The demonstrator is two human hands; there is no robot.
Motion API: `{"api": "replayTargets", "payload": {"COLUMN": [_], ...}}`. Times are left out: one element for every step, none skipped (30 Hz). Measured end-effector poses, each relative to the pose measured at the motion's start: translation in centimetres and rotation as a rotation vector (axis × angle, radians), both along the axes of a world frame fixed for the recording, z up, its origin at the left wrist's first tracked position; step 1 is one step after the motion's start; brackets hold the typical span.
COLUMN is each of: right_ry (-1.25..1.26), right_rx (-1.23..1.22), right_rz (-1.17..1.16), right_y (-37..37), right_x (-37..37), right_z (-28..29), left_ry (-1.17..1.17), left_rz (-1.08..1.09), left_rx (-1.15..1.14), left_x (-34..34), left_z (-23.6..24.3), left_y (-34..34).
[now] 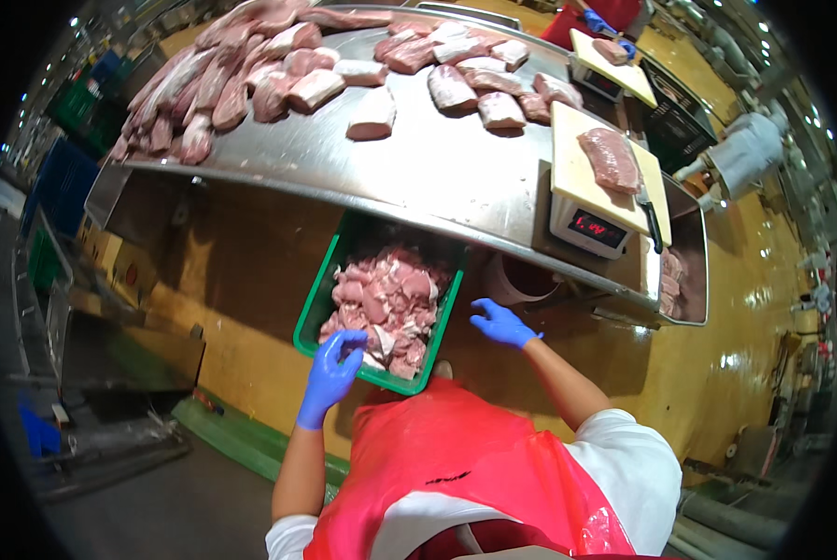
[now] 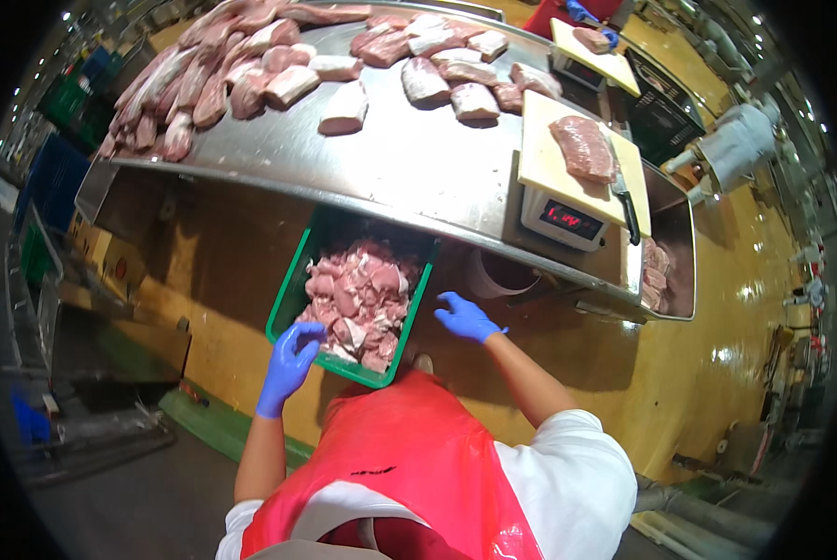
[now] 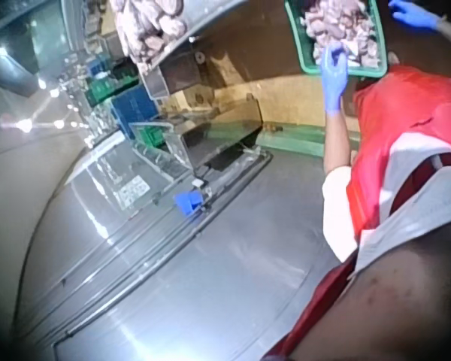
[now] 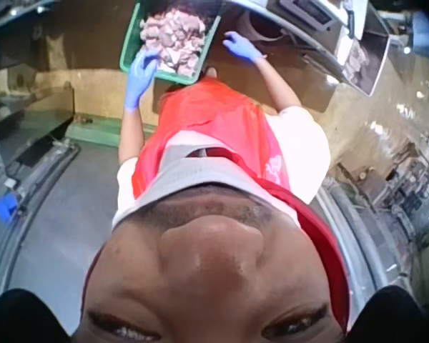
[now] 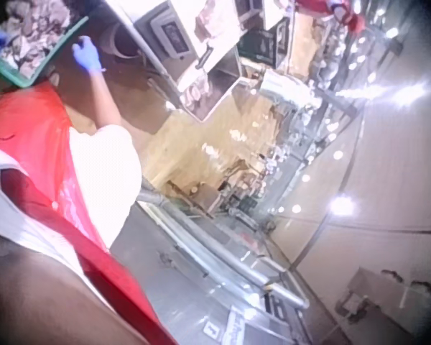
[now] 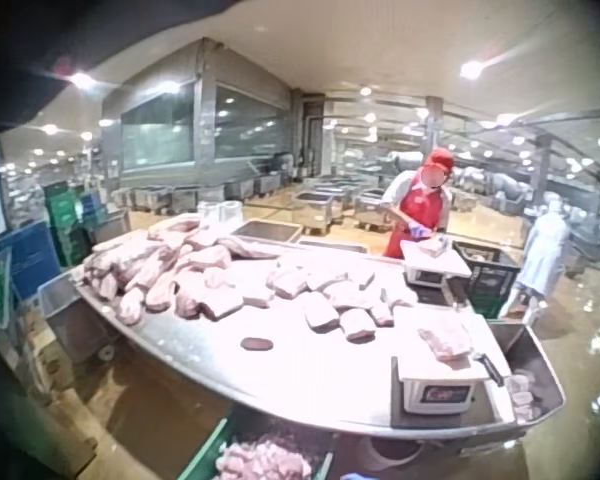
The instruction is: The person cuts large pieces of raw meat into smaller portions using a knife on a cutting board. They trim fat and place the cut pieces into a green basket. The person occasionally sharpens the knife with a honing steel.
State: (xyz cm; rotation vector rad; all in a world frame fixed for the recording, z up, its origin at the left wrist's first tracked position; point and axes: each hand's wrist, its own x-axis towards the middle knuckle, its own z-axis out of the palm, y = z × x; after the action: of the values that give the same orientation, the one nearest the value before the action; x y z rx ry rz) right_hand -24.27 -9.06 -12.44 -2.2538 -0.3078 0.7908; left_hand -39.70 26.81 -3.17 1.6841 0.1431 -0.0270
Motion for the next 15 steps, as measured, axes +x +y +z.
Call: {"api": "replayTargets", "payload": {"right_ry": [0.002, 0.017, -0.024, -0.038, -0.084, -0.186, -0.171, -0.137, -0.226, -0.203, -0.260, -0.253, -0.275, -0.284, -0.275], "right_rx": [0.045, 0.101, 0.048, 0.074, 0.106, 0.143, 0.099, 0.055, 0.045, -0.076, -0.130, -0.202, -0.205, -0.214, -0.255], "right_rz": [0.015, 0.028, 0.001, 0.006, 0.003, -0.024, -0.042, -0.080, -0.118, -0.136, -0.156, -0.226, -0.295, -0.375, -0.452], "right_y": [1.5, 3.0, 5.0, 6.4, 8.2, 9.7, 11.0, 12.0, 12.9, 13.6, 14.2, 14.8, 15.4, 16.0, 16.8], "right_x": [0.2, 0.6, 0.8, 0.9, 1.0, 0.9, 0.8, 0.6, 0.2, -0.3, -1.0, -1.9, -2.9, -3.8, -4.7], "right_z": [0.3, 0.5, 0.5, 0.5, 0.3, -0.1, -0.5, -0.9, -1.4, -1.8, -2.2, -2.4, -2.5, -2.5, -2.5], "left_ry": [0.034, 0.098, 0.081, 0.057, 0.027, 0.030, 0.038, 0.055, 0.078, 0.023, -0.028, -0.089, -0.061, -0.043, -0.046], "left_rz": [0.001, -0.017, -0.034, -0.044, -0.069, -0.097, -0.111, -0.124, -0.130, -0.194, -0.252, -0.307, -0.363, -0.422, -0.495], "left_rx": [0.010, -0.014, 0.033, 0.111, 0.122, 0.110, 0.091, 0.071, 0.050, 0.173, 0.298, 0.417, 0.384, 0.373, 0.384], "left_x": [-0.2, -0.2, 0.1, 0.7, 1.5, 2.6, 4.0, 5.3, 6.7, 7.9, 8.9, 9.7, 10.4, 10.9, 11.3], "left_z": [-0.2, -0.4, -0.6, -0.8, -0.9, -1.2, -1.5, -1.8, -2.1, -2.4, -2.5, -2.5, -2.4, -2.2, -1.8], "left_y": [0.8, 1.8, 2.9, 4.1, 5.4, 6.7, 7.9, 9.0, 10.1, 11.2, 12.3, 13.4, 14.4, 15.5, 16.6]}}
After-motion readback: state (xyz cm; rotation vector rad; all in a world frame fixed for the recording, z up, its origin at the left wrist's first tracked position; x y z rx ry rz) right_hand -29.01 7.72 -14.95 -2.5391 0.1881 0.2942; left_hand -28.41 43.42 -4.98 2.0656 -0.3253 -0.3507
